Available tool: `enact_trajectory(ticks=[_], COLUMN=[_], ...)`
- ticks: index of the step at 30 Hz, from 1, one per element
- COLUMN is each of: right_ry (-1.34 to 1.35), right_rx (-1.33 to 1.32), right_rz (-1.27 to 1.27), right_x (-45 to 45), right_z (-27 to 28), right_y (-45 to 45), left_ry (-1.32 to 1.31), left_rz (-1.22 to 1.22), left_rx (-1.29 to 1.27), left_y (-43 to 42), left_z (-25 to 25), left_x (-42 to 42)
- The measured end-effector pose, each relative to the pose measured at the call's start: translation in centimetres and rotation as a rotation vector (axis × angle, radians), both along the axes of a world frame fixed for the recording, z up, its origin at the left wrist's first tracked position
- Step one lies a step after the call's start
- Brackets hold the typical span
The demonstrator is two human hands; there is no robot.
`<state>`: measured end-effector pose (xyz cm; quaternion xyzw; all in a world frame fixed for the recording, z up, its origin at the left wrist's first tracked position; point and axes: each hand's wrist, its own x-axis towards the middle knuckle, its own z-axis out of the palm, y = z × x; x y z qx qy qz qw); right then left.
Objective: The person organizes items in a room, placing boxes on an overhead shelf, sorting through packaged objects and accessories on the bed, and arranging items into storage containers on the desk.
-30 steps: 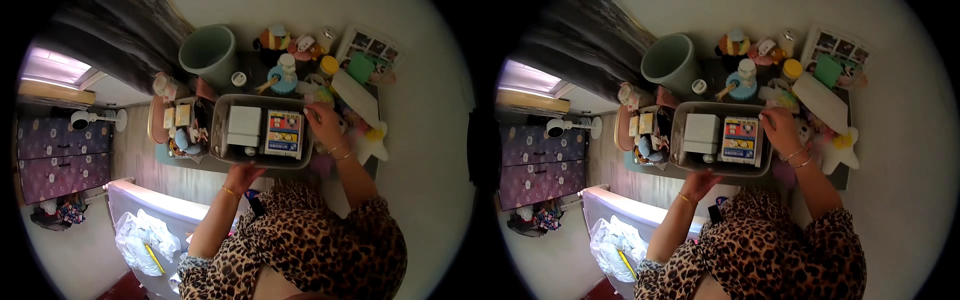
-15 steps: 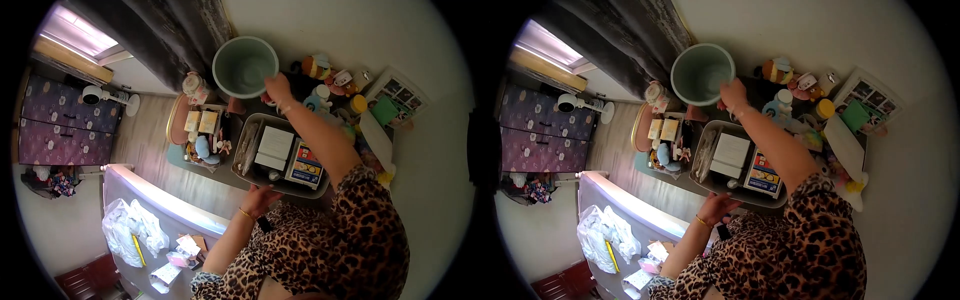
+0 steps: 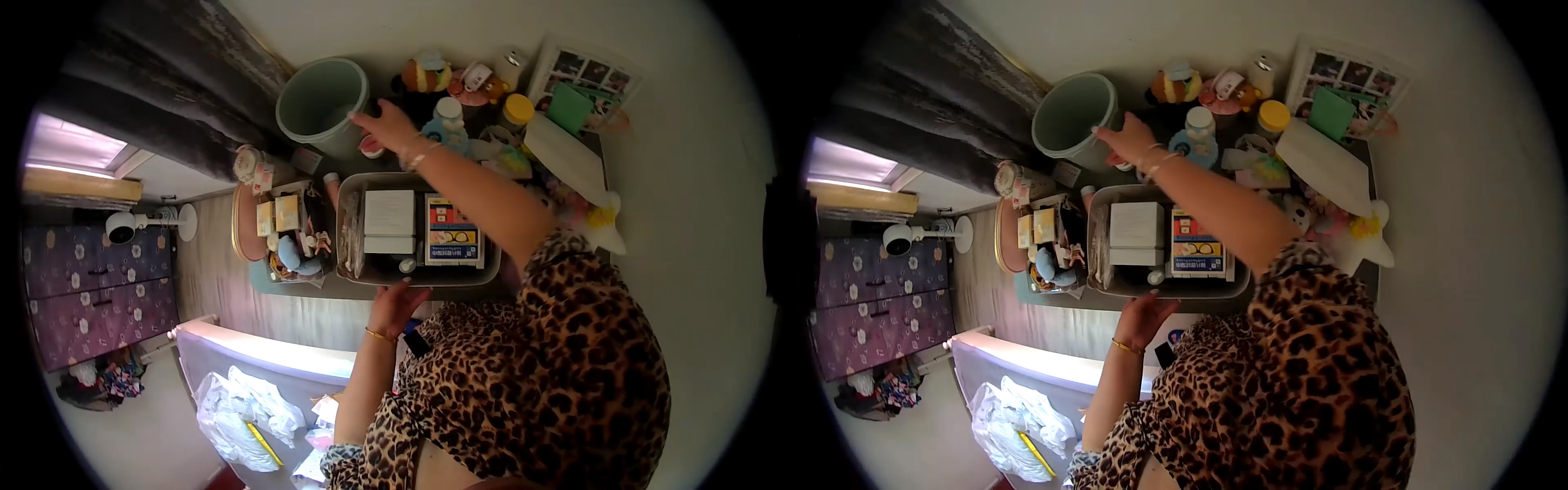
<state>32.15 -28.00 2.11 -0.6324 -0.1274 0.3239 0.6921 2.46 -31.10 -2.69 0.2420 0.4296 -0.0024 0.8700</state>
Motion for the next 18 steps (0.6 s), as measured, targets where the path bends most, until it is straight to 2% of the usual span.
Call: enact_trajectory(ticks=[3, 5, 7, 8, 10, 12, 15, 17, 18], right_ry=[-0.581, -1.133, -1.292, -1.420, -1.375, -1.034, -1.016, -1.233, -1.224], right_rx=[-0.157, -0.270, -0.806, -1.031, -1.263, -1.249, -1.460, -1.296, -1.306], right_rz=[-0.043, -0.173, -0.110, -0.195, -0.199, -0.043, -0.149, -0.371, -0.385], right_x=[-0.4, 1.2, -0.1, -0.5, -0.7, 0.5, 2.6, 4.3, 4.6], right_z=[1.5, 0.0, 2.4, 1.1, -0.8, -1.8, 1.0, 1.7, 2.4], right_y=[-9.1, -16.4, -23.8, -26.8, -30.8, -33.2, -34.3, -35.7, -36.2], left_ry=[-0.023, -0.033, -0.028, -0.027, -0.051, -0.087, -0.162, -0.134, -0.108], left_rz=[-0.022, -0.050, -0.077, -0.075, -0.083, -0.102, -0.151, -0.162, -0.159], left_rx=[0.028, -0.008, -0.006, -0.004, -0.026, -0.088, -0.072, -0.070, -0.057], left_y=[0.4, 1.2, 1.5, 1.5, 1.9, 2.6, 2.7, 2.2, 2.0], left_z=[-1.1, -1.5, -1.6, -1.9, -2.6, -3.0, -2.5, -1.6, -1.1], left_x=[-0.6, -0.1, 0.2, 0.1, 0.0, 0.0, 0.5, 1.0, 1.3])
